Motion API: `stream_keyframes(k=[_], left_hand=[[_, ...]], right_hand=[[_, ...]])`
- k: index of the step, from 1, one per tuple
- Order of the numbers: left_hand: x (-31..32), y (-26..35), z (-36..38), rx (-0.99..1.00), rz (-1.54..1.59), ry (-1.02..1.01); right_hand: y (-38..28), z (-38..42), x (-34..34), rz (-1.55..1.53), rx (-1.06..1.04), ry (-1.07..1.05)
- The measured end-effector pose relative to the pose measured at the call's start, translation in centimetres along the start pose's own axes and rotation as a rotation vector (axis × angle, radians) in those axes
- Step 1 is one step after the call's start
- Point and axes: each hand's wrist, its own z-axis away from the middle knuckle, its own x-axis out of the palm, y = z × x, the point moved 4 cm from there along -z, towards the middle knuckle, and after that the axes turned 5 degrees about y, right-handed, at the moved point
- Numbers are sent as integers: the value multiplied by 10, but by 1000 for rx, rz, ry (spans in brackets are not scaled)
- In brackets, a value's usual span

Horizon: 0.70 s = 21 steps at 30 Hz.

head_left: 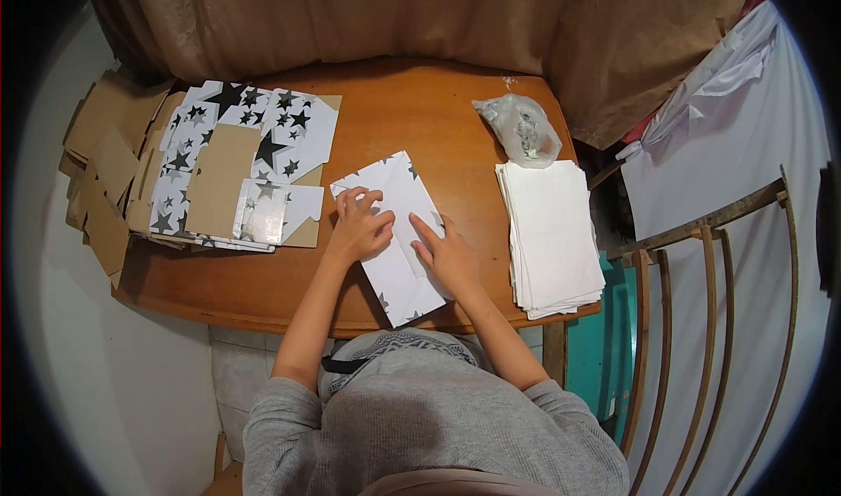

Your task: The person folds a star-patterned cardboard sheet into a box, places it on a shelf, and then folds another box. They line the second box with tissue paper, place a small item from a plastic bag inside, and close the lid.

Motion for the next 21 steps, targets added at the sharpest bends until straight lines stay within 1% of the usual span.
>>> stream_keyframes(k=[2,6,8,10,11,12,16,18,21], left_hand=[[-4,-1,1,-89,8,42],[0,-2,5,-130,41,21],[-2,2,2,-155,-111,-36],[-1,5,3,-195,-109,-71],[-1,4,4,-233,-106,-104],[-1,3,6,-235,-109,-104],[-2,0,16,-228,-49,-99],[-1,-2,21,-240,-14,-109],[-1,-1,23,-235,-14,-58]], right_hand=[[0,0,0,0,0,6],[-1,3,2,18,-2,13],[0,3,5,22,-6,30],[0,4,7,25,-13,48],[-1,3,5,49,-46,106],[-3,3,4,71,-80,163],[-13,-24,13,-14,-74,190],[-28,-44,10,47,-209,291],[-34,-68,21,110,-271,323]])
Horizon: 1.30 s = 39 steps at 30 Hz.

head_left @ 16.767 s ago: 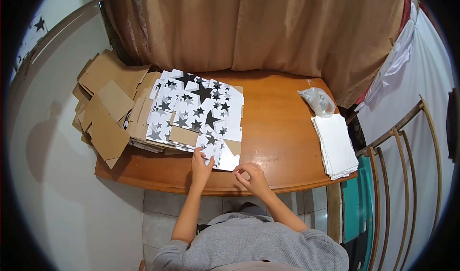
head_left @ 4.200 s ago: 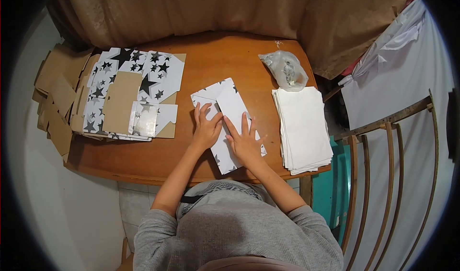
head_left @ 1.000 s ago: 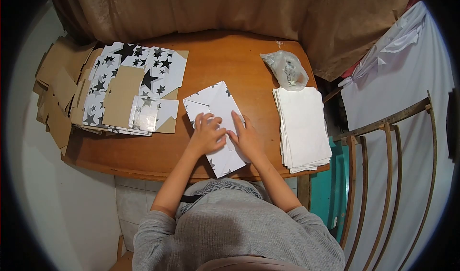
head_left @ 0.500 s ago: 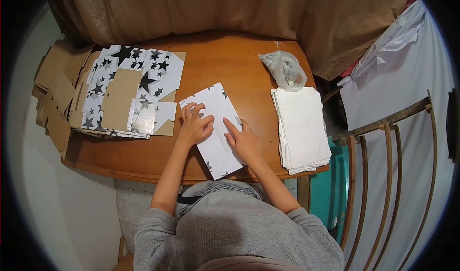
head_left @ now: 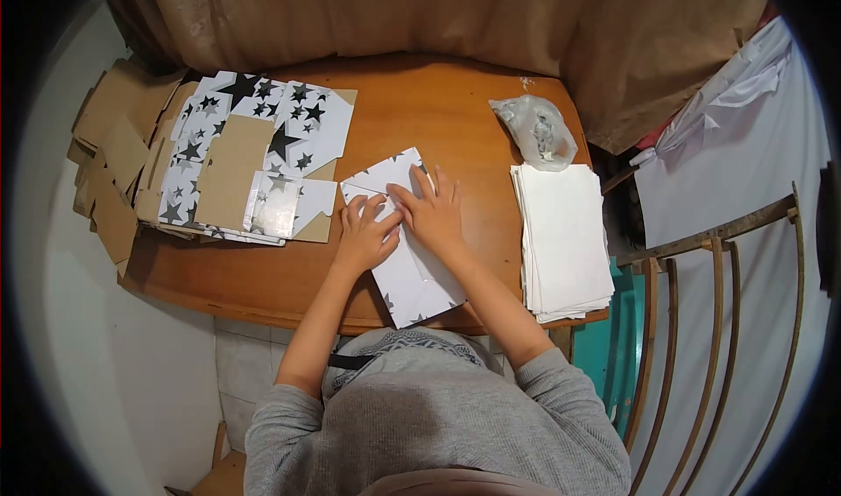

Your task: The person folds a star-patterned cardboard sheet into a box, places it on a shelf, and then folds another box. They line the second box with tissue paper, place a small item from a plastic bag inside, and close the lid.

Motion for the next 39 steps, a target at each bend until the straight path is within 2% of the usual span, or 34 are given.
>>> stream_keyframes(k=[7,18,28,31,33,36,37,38,39], left_hand=[[4,3,-3,-43,15,17],[3,9,-6,-100,49,-7],[6,5,-9,-147,-11,35],[6,4,-14,-151,-9,17],[10,6,-12,-147,12,-15],[15,4,-10,-81,-25,26],[15,0,-7,-95,25,117],[16,-2,-3,-109,77,208],[18,-1,-2,-108,78,205]], right_hand=[[14,-6,15,-170,-15,-69],[25,-14,21,-411,113,-200],[31,-17,24,-423,-36,-213],[33,-9,23,-455,2,-237],[38,-5,24,-530,99,-235],[41,-1,18,-600,90,-196],[42,-1,16,-602,92,-194],[44,0,14,-730,152,-183],[47,3,14,-858,213,-173]])
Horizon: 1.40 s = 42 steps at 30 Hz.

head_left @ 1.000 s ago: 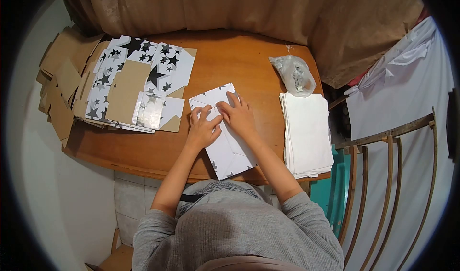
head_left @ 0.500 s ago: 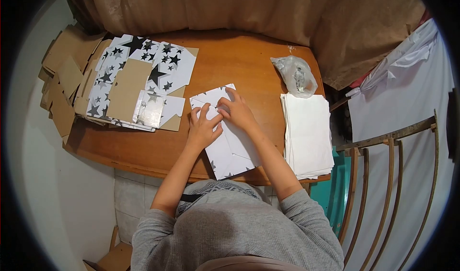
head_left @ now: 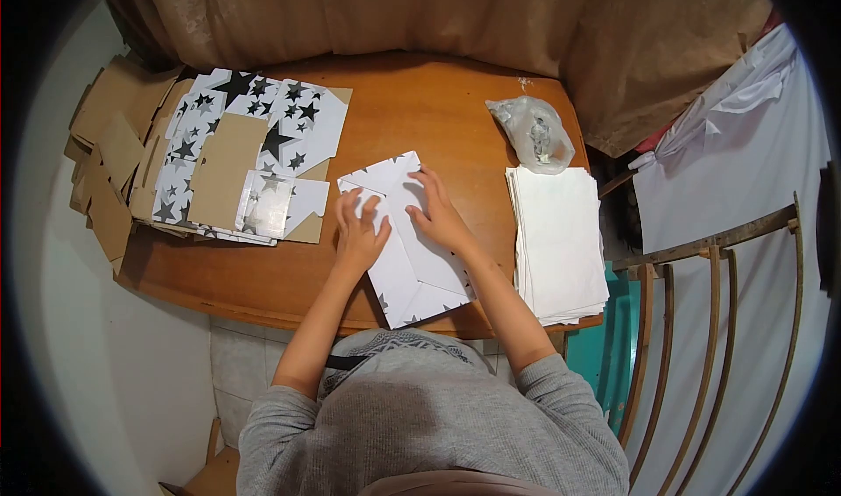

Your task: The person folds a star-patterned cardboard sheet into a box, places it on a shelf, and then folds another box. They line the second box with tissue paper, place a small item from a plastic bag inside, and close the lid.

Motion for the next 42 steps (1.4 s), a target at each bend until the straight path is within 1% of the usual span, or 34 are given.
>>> stream_keyframes(k=[2,3,4,5,6,7,9,10,12,14,15,16,17,19,20,22,23,25,26,27,29,30,31,33,34,35,36,37,38,39,40,41,42], left_hand=[[-4,-6,5,-156,-71,115],[-5,-6,7,-157,-74,116],[-8,-7,10,-244,-14,157],[-10,-9,15,-331,49,196],[-7,-9,20,-415,132,162],[-4,-7,22,-412,131,166],[4,-5,24,-576,352,139],[6,-5,21,-617,366,101],[4,-2,17,-593,345,111],[1,0,13,-566,325,120],[-1,1,13,-578,377,148],[-2,1,13,-589,430,175],[-2,2,13,-585,433,171],[-5,6,10,-457,457,246],[-5,5,9,-456,460,243],[-2,-2,8,-404,553,244],[-1,-8,7,-403,556,241],[-1,-20,3,-399,760,223],[-2,-25,1,-435,859,189],[-9,-26,-3,-432,860,187],[-21,-37,-3,-710,1042,279],[-37,-24,-12,-798,1246,306],[-42,-37,-9,-840,1266,341],[-53,-45,-3,-941,1263,420],[-60,-41,-4,-940,1263,420],[-62,-38,0,-1076,1132,293],[-64,-37,5,-1202,994,166],[-62,-40,11,-1201,991,170],[-57,-46,17,-1116,936,149],[-50,-52,25,-1032,881,128],[-44,-56,30,-949,827,104],[-37,-60,37,-951,827,103],[-35,-57,36,-871,780,96]], right_hand=[[3,6,-3,-33,21,17],[6,9,-3,-65,38,33],[8,13,-4,-67,35,30],[16,18,-2,-153,188,-30],[23,23,1,-239,341,-89],[25,25,3,-240,337,-88],[30,26,6,-287,394,-59],[31,24,6,-290,390,-61],[34,18,3,-492,503,-88],[29,14,-7,-548,513,-117],[21,13,-11,-604,528,-142],[9,11,-17,-618,478,-166],[7,12,-18,-618,477,-160],[-4,9,-26,-274,272,-120],[-7,10,-29,-272,273,-117],[-35,9,-40,-158,139,-76],[-44,9,-43,-157,141,-73],[-68,9,-49,19,-25,-20],[-82,10,-53,118,-105,82],[-89,10,-53,119,-105,85],[-105,11,-48,426,-364,49],[-102,15,-39,531,-388,11],[-100,20,-30,624,-496,13],[-71,33,-5,742,-680,60],[-61,39,3,758,-675,-25],[-46,47,13,796,-656,-104],[-37,57,21,789,-710,-86],[-38,65,27,780,-763,-69],[-37,74,31,674,-690,-108],[-41,78,30,696,-651,-200],[-46,82,30,672,-642,-215],[-49,86,30,650,-632,-229],[-54,89,28,650,-631,-229]])
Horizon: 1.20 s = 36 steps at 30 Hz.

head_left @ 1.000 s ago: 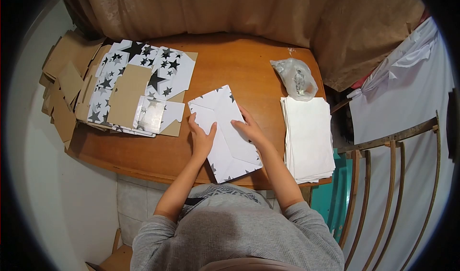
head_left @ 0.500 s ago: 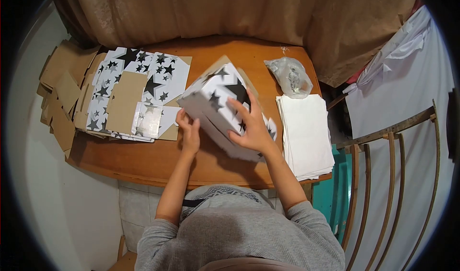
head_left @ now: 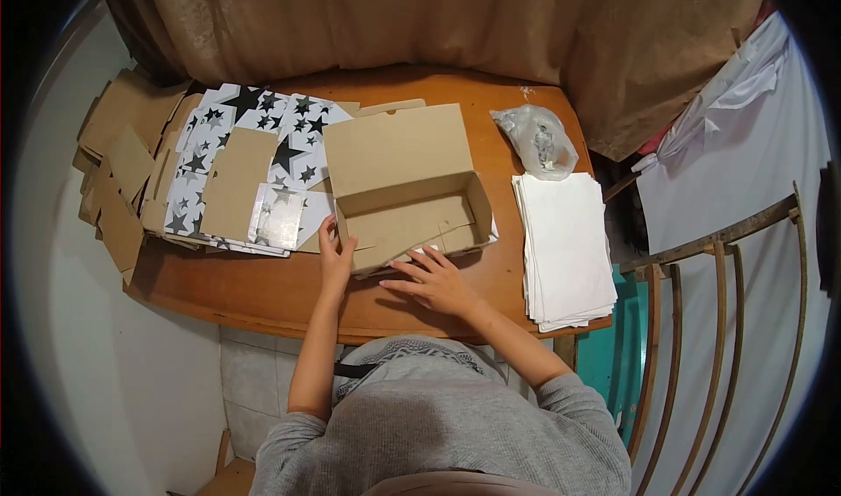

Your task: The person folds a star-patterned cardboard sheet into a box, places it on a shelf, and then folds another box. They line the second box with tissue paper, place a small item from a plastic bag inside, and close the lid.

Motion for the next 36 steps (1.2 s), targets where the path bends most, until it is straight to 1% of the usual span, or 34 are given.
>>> stream_keyframes(k=[1,2,3,5,6,8,9,10,11,12,13,14,15,17,18,19,20,21,23,24,26,27,28,29,30,31,33,34,35,36], left_hand=[[3,2,1,76,-48,-15],[2,0,4,29,-84,-7],[2,-3,4,28,-82,-8],[4,-11,3,32,-85,-3],[4,-15,2,31,-83,-9],[3,-23,-2,16,-11,-30],[1,-31,-5,16,-10,-33],[0,-35,-7,105,-145,-47],[0,-40,-7,195,-281,-60],[0,-39,-6,193,-280,-60],[1,-33,-6,198,-351,-97],[2,-28,-5,203,-423,-134],[2,-24,-5,202,-424,-130],[6,-16,-4,225,-564,-172],[7,-13,-5,222,-564,-165],[9,-12,-5,209,-631,-190],[11,-11,-5,196,-697,-219],[13,-6,-5,195,-695,-218],[16,3,-5,145,-884,-236],[18,8,-4,145,-882,-236],[20,14,-3,190,-1072,-187],[21,7,-4,190,-1071,-188],[21,1,-5,304,-1010,-124],[19,-4,-6,417,-947,-59],[19,-3,-5,415,-950,-58],[18,-3,-4,397,-967,-49],[20,2,-3,379,-985,-36],[21,4,-2,310,-991,-44],[21,4,-2,242,-996,-52],[19,-3,-5,240,-996,-50]], right_hand=[[-3,2,-5,-26,24,13],[-3,4,-9,-52,48,27],[-1,6,-11,-50,49,25],[9,12,-25,-81,126,181],[19,14,-32,-99,204,229],[47,25,-45,-64,444,325],[58,26,-52,-108,579,388],[69,28,-59,-154,714,450],[80,33,-55,-153,715,449],[99,45,-41,-118,838,398],[114,59,-28,-82,958,346],[122,65,-13,-111,953,146],[125,68,-10,-113,950,144],[130,73,6,-283,963,49],[122,65,-7,-156,1014,-95],[120,63,-10,-159,1011,-100],[119,61,-13,-28,963,-168],[120,59,-14,105,911,-232],[123,57,-13,133,895,-273],[125,55,-12,159,878,-313],[130,50,-7,126,886,-305],[131,47,-5,92,895,-297],[127,40,-5,92,896,-299],[124,34,-3,147,940,-310],[122,31,-2,199,983,-321],[122,32,2,195,982,-321],[122,30,6,168,942,-140],[122,31,6,166,938,-141],[122,33,5,97,941,-106],[120,34,4,29,943,-72]])
